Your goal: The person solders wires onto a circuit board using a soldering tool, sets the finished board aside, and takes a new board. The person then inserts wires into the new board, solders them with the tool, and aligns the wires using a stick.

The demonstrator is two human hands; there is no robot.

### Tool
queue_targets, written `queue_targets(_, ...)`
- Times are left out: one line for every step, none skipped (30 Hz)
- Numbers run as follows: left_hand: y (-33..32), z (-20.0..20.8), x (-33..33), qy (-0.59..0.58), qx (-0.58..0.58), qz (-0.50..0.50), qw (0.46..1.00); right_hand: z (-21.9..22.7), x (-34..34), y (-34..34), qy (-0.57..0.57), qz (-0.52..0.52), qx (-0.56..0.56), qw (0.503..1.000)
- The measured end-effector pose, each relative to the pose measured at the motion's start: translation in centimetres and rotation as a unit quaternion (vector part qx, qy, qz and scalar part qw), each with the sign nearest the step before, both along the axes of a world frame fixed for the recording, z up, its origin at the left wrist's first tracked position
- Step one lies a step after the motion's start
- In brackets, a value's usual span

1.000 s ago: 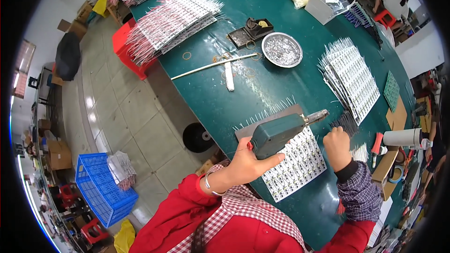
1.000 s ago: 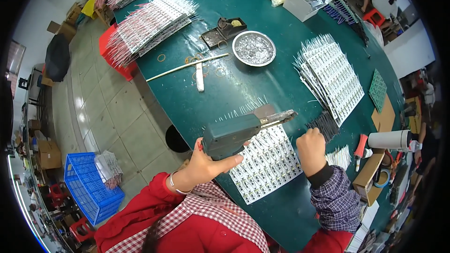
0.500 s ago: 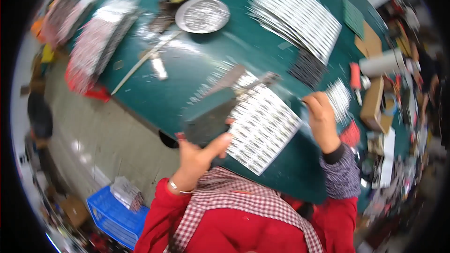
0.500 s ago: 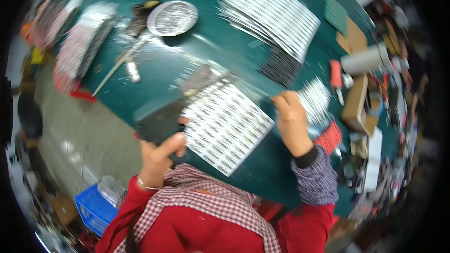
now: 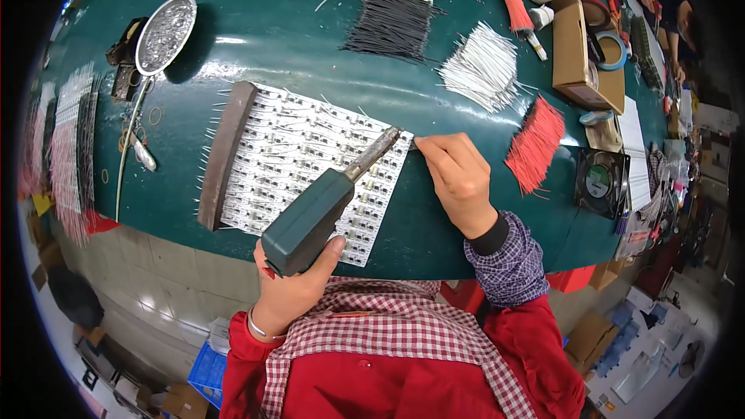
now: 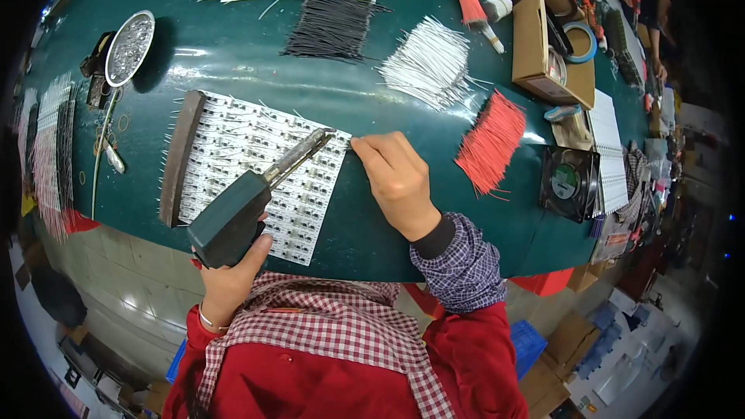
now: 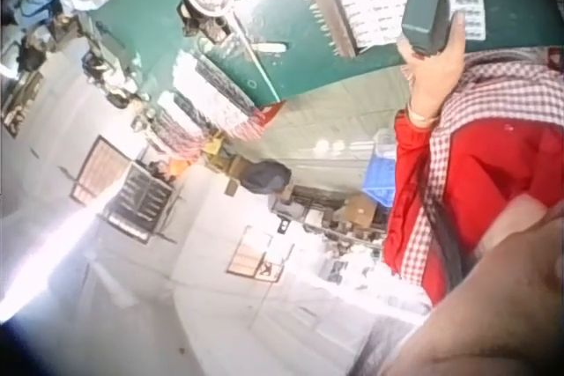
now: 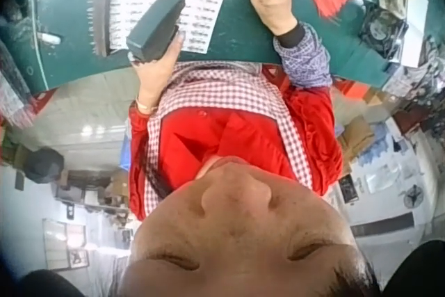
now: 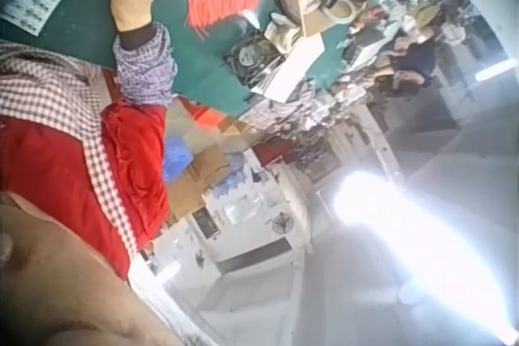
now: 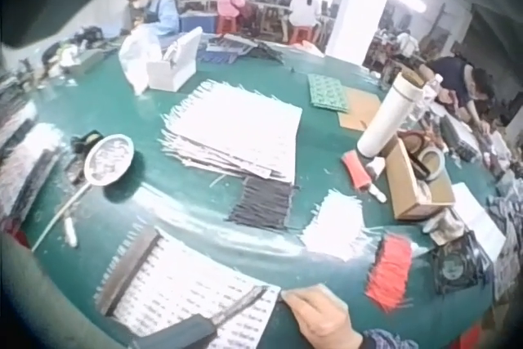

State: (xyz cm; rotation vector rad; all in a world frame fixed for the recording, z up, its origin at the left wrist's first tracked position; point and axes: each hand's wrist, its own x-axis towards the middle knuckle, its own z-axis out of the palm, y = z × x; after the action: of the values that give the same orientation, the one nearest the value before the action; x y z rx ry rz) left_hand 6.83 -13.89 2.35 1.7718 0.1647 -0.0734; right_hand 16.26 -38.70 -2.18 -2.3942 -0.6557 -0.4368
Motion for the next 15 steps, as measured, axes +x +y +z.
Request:
queue_targets(-0.1, 0.0, 0.0, 0.003, 0.001, -0.002, 1.000, -0.1, 0.0, 0.0, -0.005, 0.006, -0.005, 1.000)
queue_targets(-0.2, 0.2, 0.0, 0.030, -0.003, -0.006, 1.000, -0.2, 0.0, 0.0, -0.002, 0.004, -0.003, 1.000)
queue_targets(-0.3, 0.3, -0.1, 0.057, -0.008, -0.011, 0.998, 0.0, 0.0, 0.0, -0.004, 0.009, -0.012, 1.000)
queue_targets(-0.5, 0.0, -0.3, 0.059, -0.007, -0.013, 0.998, 0.0, 0.0, 0.0, -0.006, 0.014, -0.021, 1.000)
queue_targets(-0.9, -0.6, -0.6, 0.026, 0.024, 0.004, 0.999, 0.0, 0.0, -0.1, -0.004, 0.013, -0.021, 1.000)
queue_targets(-1.2, -0.8, -0.5, -0.007, 0.055, 0.021, 0.998, 0.0, 0.0, -0.1, -0.002, 0.013, -0.030, 0.999)
queue_targets(-1.1, -0.5, -0.2, -0.005, 0.055, 0.019, 0.998, 0.0, 0.0, -0.1, -0.001, 0.013, -0.039, 0.999)
queue_targets(-0.9, 0.0, 0.4, 0.021, 0.019, 0.000, 1.000, 0.0, 0.0, -0.2, 0.001, 0.011, -0.039, 0.999)
queue_targets(-0.8, 0.3, 0.8, 0.047, -0.017, -0.019, 0.999, 0.1, 0.1, -0.1, 0.002, 0.012, -0.041, 0.999)
queue_targets(-0.8, 0.2, 0.9, 0.048, -0.017, -0.021, 0.998, 0.1, 0.1, -0.1, 0.003, 0.013, -0.042, 0.999)
queue_targets(-0.8, 0.1, 1.0, 0.046, -0.010, -0.026, 0.999, 0.1, 0.1, -0.1, 0.005, 0.012, -0.042, 0.999)
queue_targets(-0.8, 0.1, 1.1, 0.043, -0.003, -0.031, 0.999, 0.2, 0.1, -0.1, 0.009, 0.012, -0.044, 0.999)
queue_targets(-0.8, 0.1, 1.1, 0.044, -0.003, -0.032, 0.999, 0.2, 0.1, -0.1, 0.014, 0.013, -0.046, 0.999)
queue_targets(-0.9, 0.1, 1.2, 0.042, -0.002, -0.029, 0.999, 0.2, 0.1, -0.1, 0.015, 0.012, -0.046, 0.999)
queue_targets(-1.0, 0.2, 1.2, 0.040, -0.001, -0.026, 0.999, 0.2, 0.2, -0.1, 0.016, 0.013, -0.049, 0.999)
